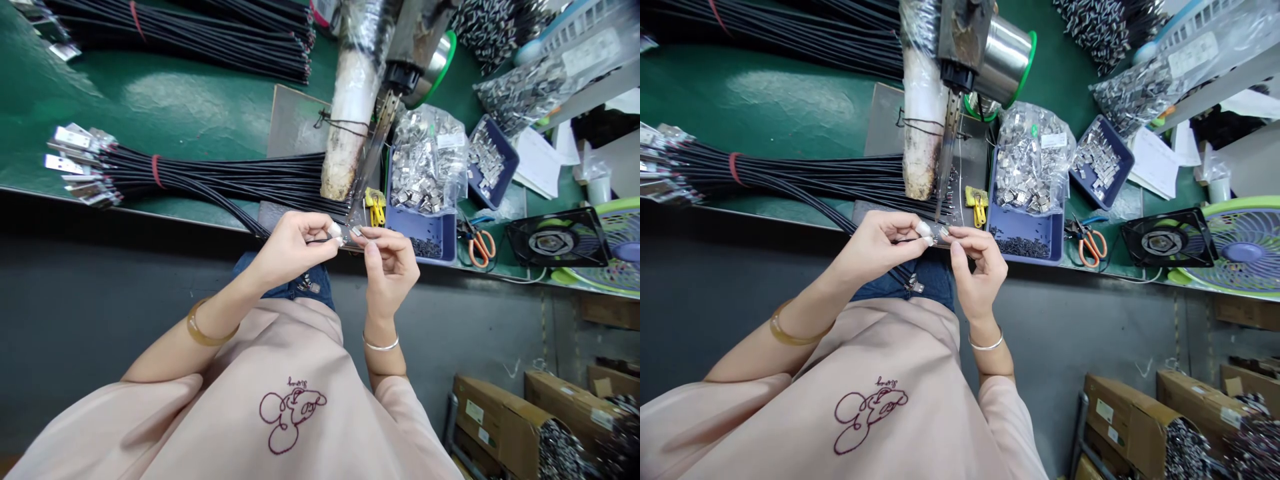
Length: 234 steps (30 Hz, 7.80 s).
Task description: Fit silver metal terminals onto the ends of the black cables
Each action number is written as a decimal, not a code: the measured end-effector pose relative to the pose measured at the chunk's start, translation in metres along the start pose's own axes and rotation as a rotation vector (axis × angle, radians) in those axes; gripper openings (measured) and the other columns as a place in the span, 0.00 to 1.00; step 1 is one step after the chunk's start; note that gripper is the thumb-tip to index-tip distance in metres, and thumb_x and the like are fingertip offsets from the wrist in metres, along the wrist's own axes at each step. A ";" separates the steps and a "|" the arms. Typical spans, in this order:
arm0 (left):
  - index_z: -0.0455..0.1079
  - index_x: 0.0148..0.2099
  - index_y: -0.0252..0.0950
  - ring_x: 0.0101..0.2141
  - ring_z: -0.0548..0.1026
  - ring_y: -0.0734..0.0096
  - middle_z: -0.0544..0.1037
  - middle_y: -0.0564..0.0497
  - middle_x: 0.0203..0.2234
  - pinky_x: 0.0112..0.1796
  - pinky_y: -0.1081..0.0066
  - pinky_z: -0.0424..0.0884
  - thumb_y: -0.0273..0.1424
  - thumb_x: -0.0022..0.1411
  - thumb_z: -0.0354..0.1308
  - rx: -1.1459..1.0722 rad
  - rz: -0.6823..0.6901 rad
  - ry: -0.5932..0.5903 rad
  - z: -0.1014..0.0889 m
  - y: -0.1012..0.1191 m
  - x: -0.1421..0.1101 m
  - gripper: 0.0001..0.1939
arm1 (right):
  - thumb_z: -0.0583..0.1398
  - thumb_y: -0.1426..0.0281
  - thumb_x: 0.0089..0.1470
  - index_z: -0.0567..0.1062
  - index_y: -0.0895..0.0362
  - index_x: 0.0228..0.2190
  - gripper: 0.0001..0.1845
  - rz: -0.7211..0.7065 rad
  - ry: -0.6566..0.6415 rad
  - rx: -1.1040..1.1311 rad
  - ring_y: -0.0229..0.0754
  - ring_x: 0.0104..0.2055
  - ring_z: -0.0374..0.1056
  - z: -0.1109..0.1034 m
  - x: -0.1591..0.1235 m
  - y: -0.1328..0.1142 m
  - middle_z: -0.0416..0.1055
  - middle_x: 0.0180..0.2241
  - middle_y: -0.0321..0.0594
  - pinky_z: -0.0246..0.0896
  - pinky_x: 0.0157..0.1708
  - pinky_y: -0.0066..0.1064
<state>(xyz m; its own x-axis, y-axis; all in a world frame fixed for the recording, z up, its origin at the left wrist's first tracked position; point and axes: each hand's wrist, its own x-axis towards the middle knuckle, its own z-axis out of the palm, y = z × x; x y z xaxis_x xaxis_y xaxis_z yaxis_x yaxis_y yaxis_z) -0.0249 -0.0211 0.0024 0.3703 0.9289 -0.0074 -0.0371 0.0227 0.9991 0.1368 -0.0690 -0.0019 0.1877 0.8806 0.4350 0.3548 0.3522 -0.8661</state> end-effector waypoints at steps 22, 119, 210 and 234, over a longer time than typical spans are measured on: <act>0.71 0.25 0.32 0.21 0.57 0.81 0.63 0.56 0.18 0.22 0.77 0.52 0.27 0.53 0.58 0.014 0.025 0.192 0.010 0.002 0.004 0.06 | 0.62 0.80 0.56 0.73 0.53 0.35 0.09 -0.418 0.022 -0.351 0.38 0.43 0.79 0.008 0.002 0.012 0.82 0.41 0.38 0.77 0.44 0.31; 0.70 0.26 0.31 0.20 0.50 0.83 0.53 0.60 0.16 0.21 0.77 0.48 0.23 0.56 0.58 0.145 0.108 -0.008 -0.001 0.014 -0.015 0.07 | 0.60 0.76 0.60 0.71 0.52 0.37 0.06 -0.350 -0.236 -0.298 0.38 0.41 0.75 -0.010 0.009 0.001 0.76 0.37 0.38 0.72 0.42 0.33; 0.75 0.33 0.32 0.20 0.60 0.82 0.72 0.55 0.19 0.22 0.78 0.57 0.28 0.60 0.60 0.260 0.217 0.177 0.008 -0.008 -0.011 0.05 | 0.63 0.67 0.59 0.73 0.55 0.32 0.05 0.194 -0.093 -0.124 0.36 0.34 0.80 -0.003 0.005 -0.014 0.80 0.40 0.38 0.80 0.38 0.30; 0.71 0.30 0.32 0.24 0.72 0.77 0.75 0.53 0.22 0.30 0.76 0.68 0.28 0.66 0.55 0.151 0.119 0.005 -0.001 -0.009 -0.003 0.11 | 0.62 0.72 0.61 0.76 0.54 0.38 0.03 -0.244 -0.211 -0.552 0.27 0.19 0.54 -0.008 0.012 0.001 0.59 0.20 0.24 0.52 0.23 0.23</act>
<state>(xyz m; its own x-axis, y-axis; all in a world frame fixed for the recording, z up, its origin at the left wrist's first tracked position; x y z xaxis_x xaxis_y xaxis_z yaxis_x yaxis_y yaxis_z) -0.0263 -0.0242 -0.0064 0.3665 0.9237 0.1116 0.0592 -0.1429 0.9880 0.1470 -0.0607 0.0046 -0.1225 0.8590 0.4971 0.7949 0.3848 -0.4691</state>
